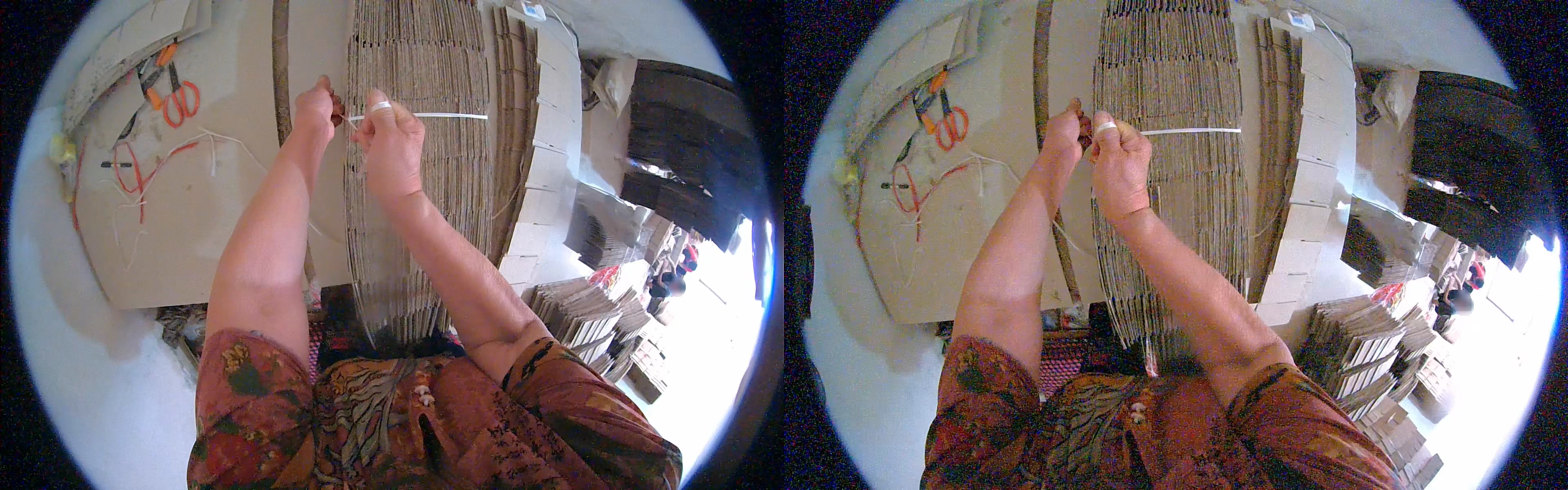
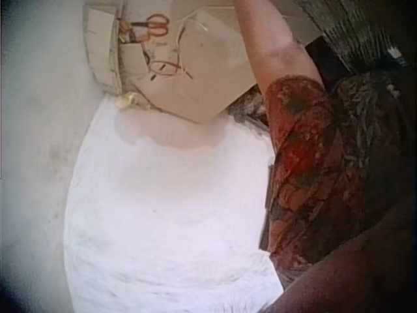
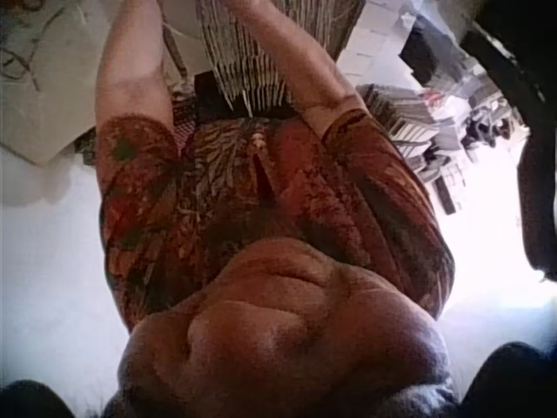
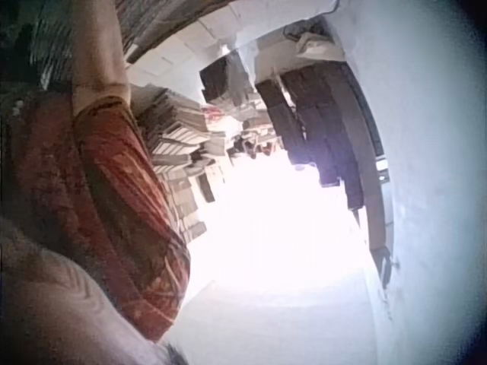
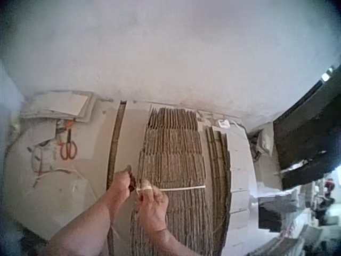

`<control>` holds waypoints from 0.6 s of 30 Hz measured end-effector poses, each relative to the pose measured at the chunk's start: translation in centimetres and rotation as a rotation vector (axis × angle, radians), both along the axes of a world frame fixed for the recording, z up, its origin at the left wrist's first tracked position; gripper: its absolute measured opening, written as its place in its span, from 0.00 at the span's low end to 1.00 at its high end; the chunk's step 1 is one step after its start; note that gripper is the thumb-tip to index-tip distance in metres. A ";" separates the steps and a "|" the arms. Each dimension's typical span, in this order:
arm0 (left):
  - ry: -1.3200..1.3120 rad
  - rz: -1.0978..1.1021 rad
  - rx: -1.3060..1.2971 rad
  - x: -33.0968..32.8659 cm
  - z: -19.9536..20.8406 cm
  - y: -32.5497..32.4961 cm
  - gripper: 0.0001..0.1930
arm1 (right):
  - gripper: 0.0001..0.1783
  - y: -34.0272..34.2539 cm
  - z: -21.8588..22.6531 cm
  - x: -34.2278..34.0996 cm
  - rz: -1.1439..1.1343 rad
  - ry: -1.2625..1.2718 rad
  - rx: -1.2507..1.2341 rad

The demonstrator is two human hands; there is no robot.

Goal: The person gathers stacks of flat cardboard pieces, aligns them, and ties them into bundles using white plastic ties. The person then moves the tied bundles to the floor and repeats the process with additional stacks.

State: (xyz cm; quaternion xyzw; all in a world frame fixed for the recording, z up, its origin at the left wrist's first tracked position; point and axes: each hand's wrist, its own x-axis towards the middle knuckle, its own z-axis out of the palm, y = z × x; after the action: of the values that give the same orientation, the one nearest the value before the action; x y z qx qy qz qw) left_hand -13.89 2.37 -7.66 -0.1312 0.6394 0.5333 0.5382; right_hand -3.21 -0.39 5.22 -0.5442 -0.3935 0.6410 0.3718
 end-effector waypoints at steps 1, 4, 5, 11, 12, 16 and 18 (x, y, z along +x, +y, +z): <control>-0.006 -0.001 0.007 0.1 -0.3 0.1 0.15 | 0.22 0.0 0.1 0.1 -0.019 0.027 -0.018; -0.073 0.028 0.080 -0.6 -3.3 -0.1 0.15 | 0.21 -0.8 0.3 0.1 0.092 -0.071 0.085; -0.116 0.032 0.112 -0.2 -3.1 -0.1 0.15 | 0.21 -0.8 0.1 0.4 0.127 -0.114 0.195; 0.051 -0.016 0.154 -0.5 -1.0 -1.5 0.16 | 0.18 5.9 -1.8 3.0 -0.121 0.352 -0.335; 0.090 -0.209 0.295 -1.1 -0.4 -2.4 0.17 | 0.17 6.7 -1.7 3.2 -0.062 0.324 -0.299; 0.866 -0.730 0.434 0.1 1.7 -3.5 0.17 | 0.14 8.1 -0.7 2.9 0.151 0.138 -0.194; 1.369 -1.054 0.398 0.0 1.7 -4.0 0.16 | 0.10 8.5 0.4 1.6 0.503 -0.165 0.132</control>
State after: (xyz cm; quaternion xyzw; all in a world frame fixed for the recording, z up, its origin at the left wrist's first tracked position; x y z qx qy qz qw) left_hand -13.87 -1.60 -5.99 0.6244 0.6937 0.2788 0.2261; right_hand -1.59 8.08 5.66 -0.4543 -0.5863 0.6396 0.2021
